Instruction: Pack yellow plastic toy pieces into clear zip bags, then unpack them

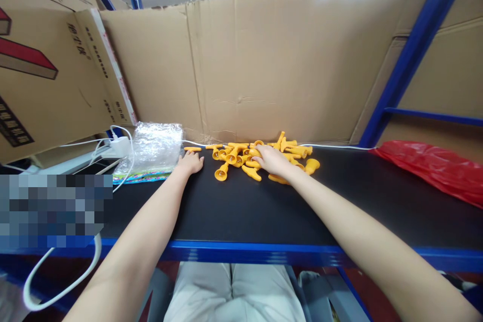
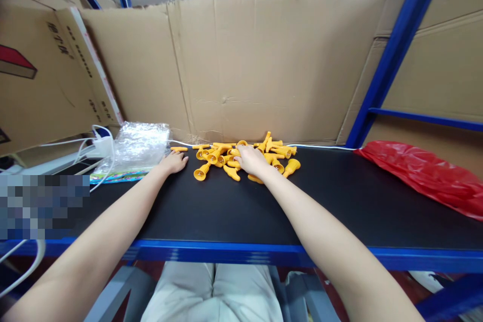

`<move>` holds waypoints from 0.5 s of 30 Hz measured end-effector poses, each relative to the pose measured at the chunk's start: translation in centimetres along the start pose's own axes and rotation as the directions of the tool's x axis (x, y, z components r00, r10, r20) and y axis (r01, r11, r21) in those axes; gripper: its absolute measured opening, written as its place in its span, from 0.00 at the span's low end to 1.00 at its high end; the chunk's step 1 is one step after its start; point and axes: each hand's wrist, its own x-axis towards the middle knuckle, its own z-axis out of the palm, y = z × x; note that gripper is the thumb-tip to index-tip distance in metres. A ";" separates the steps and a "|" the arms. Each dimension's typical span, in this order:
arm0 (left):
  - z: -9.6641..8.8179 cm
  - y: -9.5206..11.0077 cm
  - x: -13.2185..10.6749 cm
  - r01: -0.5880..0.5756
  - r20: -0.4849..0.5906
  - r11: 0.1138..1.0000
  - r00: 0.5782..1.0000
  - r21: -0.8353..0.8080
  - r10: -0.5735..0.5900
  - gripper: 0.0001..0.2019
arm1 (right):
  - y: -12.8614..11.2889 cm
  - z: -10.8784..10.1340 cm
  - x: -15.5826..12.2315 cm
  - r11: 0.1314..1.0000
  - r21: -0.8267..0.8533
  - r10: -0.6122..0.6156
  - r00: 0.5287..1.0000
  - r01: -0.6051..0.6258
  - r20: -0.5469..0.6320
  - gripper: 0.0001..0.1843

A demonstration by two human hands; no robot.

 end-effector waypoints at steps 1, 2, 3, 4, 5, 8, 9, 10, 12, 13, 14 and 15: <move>0.0 0.0 0.0 0.001 -0.001 1.000 1.000 0.000 -0.001 0.27 | 0.0 0.0 0.0 1.000 0.000 0.003 1.000 -0.003 0.001 0.16; 0.0 0.0 -0.1 0.002 -0.003 1.000 1.000 0.000 -0.002 0.27 | 0.0 0.0 0.0 1.000 0.000 0.007 1.000 -0.007 -0.001 0.16; -0.1 0.1 -0.2 0.000 -0.005 1.000 1.000 -0.001 0.000 0.27 | 0.0 0.0 0.0 1.000 0.003 0.005 1.000 -0.005 -0.007 0.16; -0.1 0.1 -0.2 -0.001 -0.007 1.000 1.000 -0.003 0.001 0.27 | 0.0 0.0 0.0 1.000 0.009 -0.001 1.000 0.001 -0.016 0.16; -0.2 0.2 -0.3 -0.003 -0.011 1.000 1.000 -0.003 0.003 0.26 | 0.1 0.1 0.1 1.000 0.023 -0.009 0.999 0.009 -0.031 0.15; -0.4 0.4 -0.4 -0.018 -0.035 1.000 0.999 0.006 0.018 0.25 | 0.7 0.0 0.6 0.991 0.133 0.002 0.991 0.016 -0.136 0.15; -0.4 0.5 -0.4 -0.029 -0.050 0.999 0.998 0.014 0.030 0.24 | 1.1 -0.1 0.8 0.982 0.188 0.032 0.982 0.004 -0.186 0.15; -0.5 0.7 -0.5 -0.046 -0.068 0.999 0.997 0.024 0.048 0.24 | 1.7 -0.4 1.1 0.969 0.246 0.076 0.969 -0.016 -0.237 0.15; -0.7 1.0 -0.5 -0.090 -0.104 0.995 0.990 0.040 0.094 0.23 | 3.3 -1.0 1.7 0.934 0.351 0.193 0.923 -0.068 -0.334 0.16; -0.8 1.2 -0.6 -0.112 -0.117 0.993 0.986 0.042 0.116 0.23 | 4.4 -1.4 2.0 0.914 0.394 0.260 0.889 -0.101 -0.376 0.17; -0.9 1.4 -0.6 -0.134 -0.127 0.990 0.982 0.040 0.138 0.22 | 5.6 -1.7 2.1 0.892 0.432 0.331 0.844 -0.134 -0.422 0.18; -0.9 1.5 -0.7 -0.156 -0.133 0.987 0.978 0.035 0.159 0.22 | 7.1 -1.9 2.1 0.870 0.465 0.396 0.794 -0.163 -0.462 0.19</move>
